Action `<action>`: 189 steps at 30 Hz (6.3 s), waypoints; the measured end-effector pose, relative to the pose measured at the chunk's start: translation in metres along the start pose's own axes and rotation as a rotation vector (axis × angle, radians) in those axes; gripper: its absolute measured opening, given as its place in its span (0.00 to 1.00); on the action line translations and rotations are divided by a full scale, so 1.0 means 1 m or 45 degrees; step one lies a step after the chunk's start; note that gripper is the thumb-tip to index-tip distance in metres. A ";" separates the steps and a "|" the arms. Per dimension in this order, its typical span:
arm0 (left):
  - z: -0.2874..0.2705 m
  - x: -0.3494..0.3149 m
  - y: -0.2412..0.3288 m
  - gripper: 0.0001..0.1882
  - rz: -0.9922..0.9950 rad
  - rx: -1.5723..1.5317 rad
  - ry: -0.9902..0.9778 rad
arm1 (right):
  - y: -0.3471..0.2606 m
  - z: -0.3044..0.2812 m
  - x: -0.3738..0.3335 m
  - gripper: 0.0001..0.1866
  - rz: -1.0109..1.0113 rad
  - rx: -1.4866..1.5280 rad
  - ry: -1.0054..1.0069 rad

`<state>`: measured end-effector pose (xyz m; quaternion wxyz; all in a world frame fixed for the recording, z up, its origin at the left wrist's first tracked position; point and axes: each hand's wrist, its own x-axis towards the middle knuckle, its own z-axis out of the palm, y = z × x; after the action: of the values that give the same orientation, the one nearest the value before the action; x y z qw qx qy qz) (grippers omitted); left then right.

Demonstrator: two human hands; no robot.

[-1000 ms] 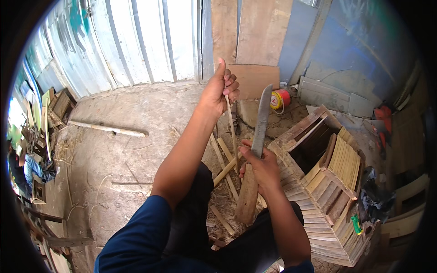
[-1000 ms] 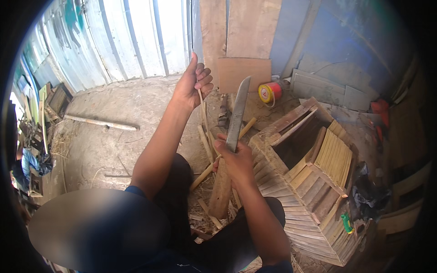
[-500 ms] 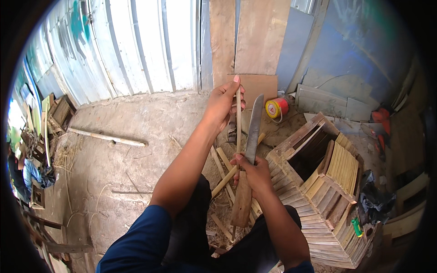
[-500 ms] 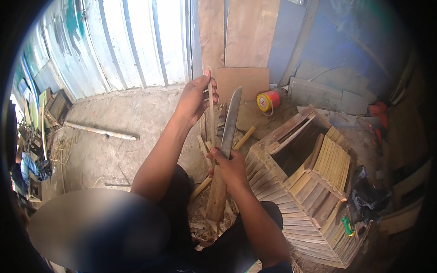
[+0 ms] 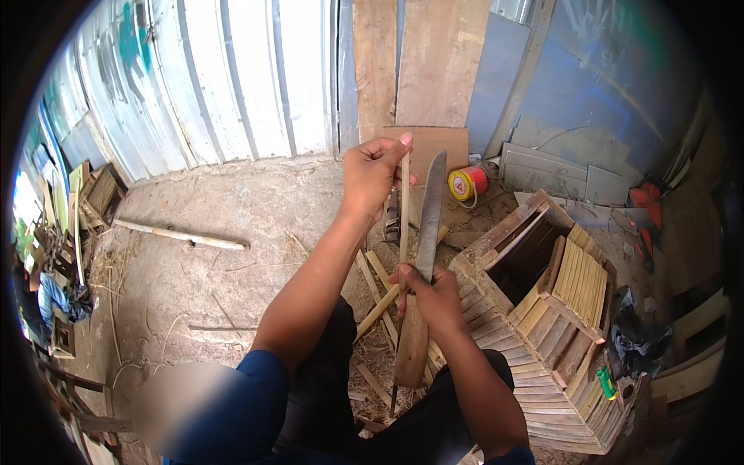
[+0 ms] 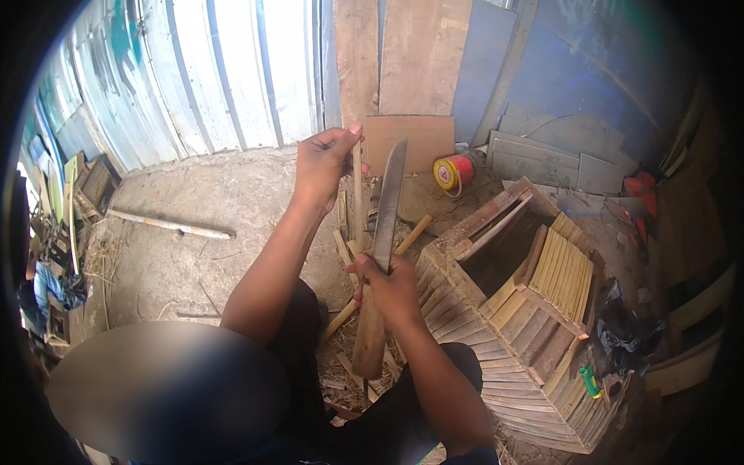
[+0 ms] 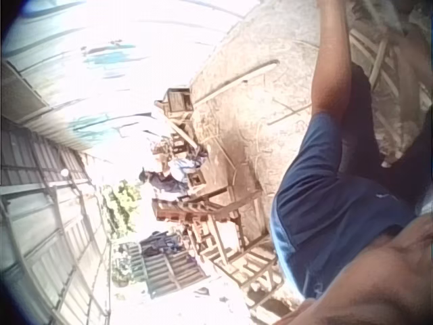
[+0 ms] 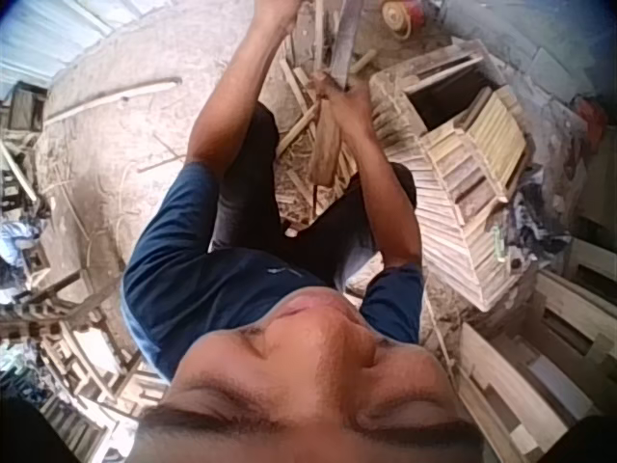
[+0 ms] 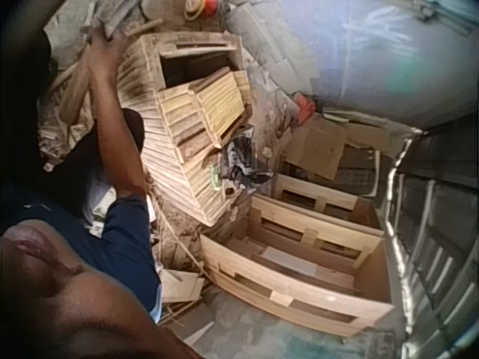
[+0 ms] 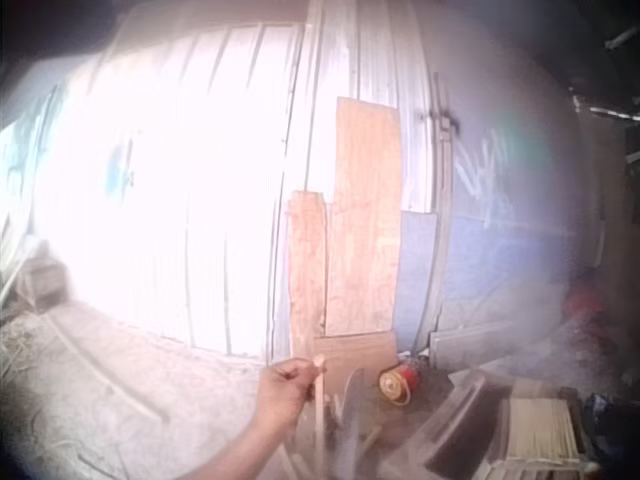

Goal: The person sits on the floor and uses a knife to shave a thin wooden stick, removing bark and smoothing the surface. The person repeatedly rotates the stick and shaves different sections, then places the finished stick on a stack of similar sticks.

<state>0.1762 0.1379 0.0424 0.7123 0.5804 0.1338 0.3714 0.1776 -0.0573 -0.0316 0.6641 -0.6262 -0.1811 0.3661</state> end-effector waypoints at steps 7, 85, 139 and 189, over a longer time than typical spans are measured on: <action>0.018 -0.006 -0.005 0.20 0.035 -0.103 -0.088 | -0.006 -0.006 -0.004 0.14 -0.070 0.105 0.029; -0.018 -0.034 0.137 0.24 1.019 -0.646 -0.350 | 0.002 -0.096 -0.132 0.36 0.015 -0.275 0.206; 0.065 -0.079 0.094 0.33 0.656 -0.965 -0.978 | 0.011 -0.054 -0.167 0.50 -0.519 -1.123 0.299; 0.152 -0.006 0.100 0.32 0.425 -0.826 -0.460 | -0.024 -0.055 -0.137 0.37 -0.555 -0.703 0.504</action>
<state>0.2292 0.0288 0.1778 0.8004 0.3953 -0.2138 0.3968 0.1303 -0.1923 0.0129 0.5550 -0.7864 -0.2699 0.0265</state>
